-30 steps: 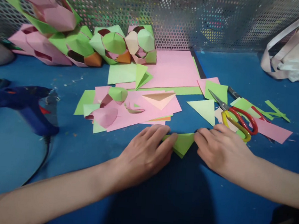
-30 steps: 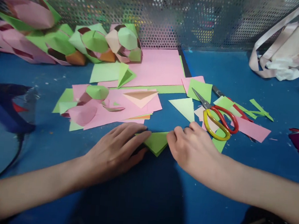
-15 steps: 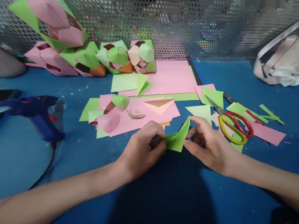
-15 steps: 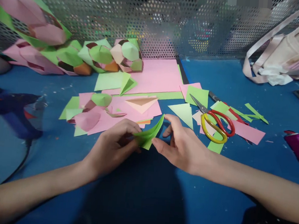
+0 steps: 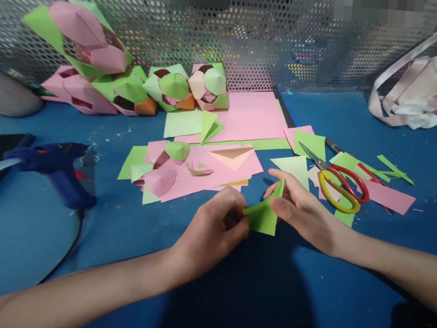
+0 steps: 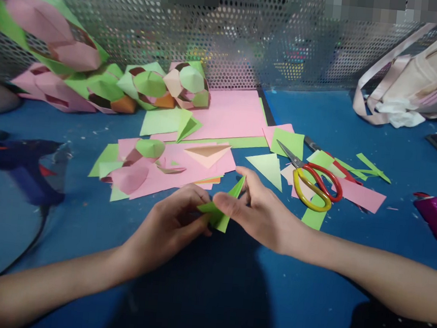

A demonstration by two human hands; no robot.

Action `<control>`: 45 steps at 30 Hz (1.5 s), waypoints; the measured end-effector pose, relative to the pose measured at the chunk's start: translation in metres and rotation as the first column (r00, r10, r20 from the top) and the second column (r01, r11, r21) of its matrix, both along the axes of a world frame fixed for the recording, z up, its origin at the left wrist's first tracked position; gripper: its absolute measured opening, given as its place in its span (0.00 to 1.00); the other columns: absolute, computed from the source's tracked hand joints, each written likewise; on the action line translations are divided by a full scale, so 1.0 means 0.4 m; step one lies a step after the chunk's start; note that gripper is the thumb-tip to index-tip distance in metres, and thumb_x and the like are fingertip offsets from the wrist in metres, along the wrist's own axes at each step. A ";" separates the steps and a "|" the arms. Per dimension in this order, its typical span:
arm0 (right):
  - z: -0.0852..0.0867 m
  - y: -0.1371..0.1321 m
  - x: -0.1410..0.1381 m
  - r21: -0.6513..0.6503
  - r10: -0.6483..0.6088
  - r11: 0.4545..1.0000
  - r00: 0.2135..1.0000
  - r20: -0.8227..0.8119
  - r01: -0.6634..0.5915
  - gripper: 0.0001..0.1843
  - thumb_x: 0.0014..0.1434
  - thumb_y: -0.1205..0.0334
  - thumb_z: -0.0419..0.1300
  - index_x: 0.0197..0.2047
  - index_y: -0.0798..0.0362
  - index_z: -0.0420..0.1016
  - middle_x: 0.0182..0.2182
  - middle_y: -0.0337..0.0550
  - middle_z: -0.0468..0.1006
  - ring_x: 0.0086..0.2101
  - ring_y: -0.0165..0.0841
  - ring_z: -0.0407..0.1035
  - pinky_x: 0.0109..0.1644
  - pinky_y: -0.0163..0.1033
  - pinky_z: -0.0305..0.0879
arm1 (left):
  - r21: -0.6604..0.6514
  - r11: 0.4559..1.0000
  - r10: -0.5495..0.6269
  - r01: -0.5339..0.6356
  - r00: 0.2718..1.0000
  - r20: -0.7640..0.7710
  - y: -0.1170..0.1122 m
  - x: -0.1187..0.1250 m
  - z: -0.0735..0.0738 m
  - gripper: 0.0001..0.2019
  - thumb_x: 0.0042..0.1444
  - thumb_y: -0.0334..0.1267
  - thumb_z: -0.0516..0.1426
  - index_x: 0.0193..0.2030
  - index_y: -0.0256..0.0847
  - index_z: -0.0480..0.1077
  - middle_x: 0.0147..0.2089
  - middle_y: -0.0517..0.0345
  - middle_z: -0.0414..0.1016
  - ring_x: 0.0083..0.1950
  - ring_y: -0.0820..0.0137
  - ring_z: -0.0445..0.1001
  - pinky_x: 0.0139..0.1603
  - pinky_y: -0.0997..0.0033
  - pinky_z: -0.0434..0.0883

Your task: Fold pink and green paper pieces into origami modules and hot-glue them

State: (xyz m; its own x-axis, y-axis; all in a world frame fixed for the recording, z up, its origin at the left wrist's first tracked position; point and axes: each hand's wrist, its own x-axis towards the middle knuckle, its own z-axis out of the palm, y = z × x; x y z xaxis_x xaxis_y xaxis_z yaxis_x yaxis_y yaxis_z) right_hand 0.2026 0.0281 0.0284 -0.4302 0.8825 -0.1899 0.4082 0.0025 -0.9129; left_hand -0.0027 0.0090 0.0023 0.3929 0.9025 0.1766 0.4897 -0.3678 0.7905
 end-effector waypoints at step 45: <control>-0.106 0.038 0.073 0.657 0.223 0.631 0.908 0.356 -0.413 0.09 0.63 0.71 0.49 0.45 0.55 0.67 0.45 0.50 0.73 0.44 0.35 0.66 0.47 0.44 0.65 | 0.074 0.994 -0.044 0.075 0.933 -0.357 0.076 -0.039 -0.015 0.07 0.53 0.27 0.52 0.33 0.38 0.71 0.33 0.56 0.70 0.35 0.70 0.69 0.34 0.71 0.67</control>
